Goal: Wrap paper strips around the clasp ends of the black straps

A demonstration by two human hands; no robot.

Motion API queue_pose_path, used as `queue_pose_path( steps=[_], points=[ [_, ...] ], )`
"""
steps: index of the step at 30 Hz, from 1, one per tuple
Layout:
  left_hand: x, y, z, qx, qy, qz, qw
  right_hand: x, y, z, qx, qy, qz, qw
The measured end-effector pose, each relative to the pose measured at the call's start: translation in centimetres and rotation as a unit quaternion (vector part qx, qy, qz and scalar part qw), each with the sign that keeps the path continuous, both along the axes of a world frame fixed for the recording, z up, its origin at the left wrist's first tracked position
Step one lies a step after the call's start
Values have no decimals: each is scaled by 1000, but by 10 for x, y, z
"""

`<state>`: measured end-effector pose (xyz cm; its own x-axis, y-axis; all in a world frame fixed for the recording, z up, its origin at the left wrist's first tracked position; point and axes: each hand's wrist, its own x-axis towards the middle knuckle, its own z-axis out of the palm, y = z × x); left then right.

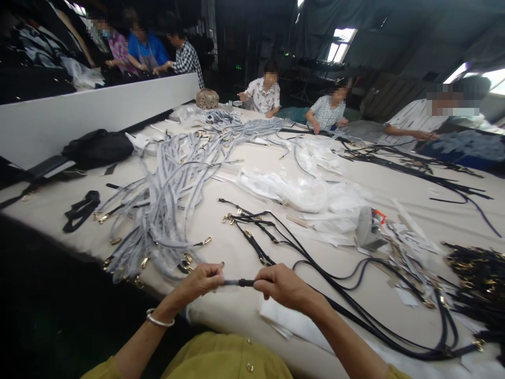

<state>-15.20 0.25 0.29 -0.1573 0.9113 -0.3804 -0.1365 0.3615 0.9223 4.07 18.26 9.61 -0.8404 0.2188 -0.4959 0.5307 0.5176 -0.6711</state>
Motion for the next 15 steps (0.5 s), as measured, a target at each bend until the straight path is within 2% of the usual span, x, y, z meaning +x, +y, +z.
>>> queue_pose_path(
  steps=[2,5,8,11,13,15],
  points=[
    [2,-1,1,-25,-32,-34,999,-1,-3,4,118,48,58,990],
    [5,-1,1,-47,-86,-66,993,-6,-14,7,271,75,138,950],
    [8,3,2,-54,-119,-67,989,-11,-23,3,329,83,162,927],
    [14,5,5,-59,-112,-56,990,-8,-27,-12,292,94,128,943],
    [16,4,3,-69,-86,-56,992,-4,-25,-30,212,88,68,971],
    [16,2,-2,-55,0,-60,997,-2,-19,-51,74,66,-7,995]
  ],
)
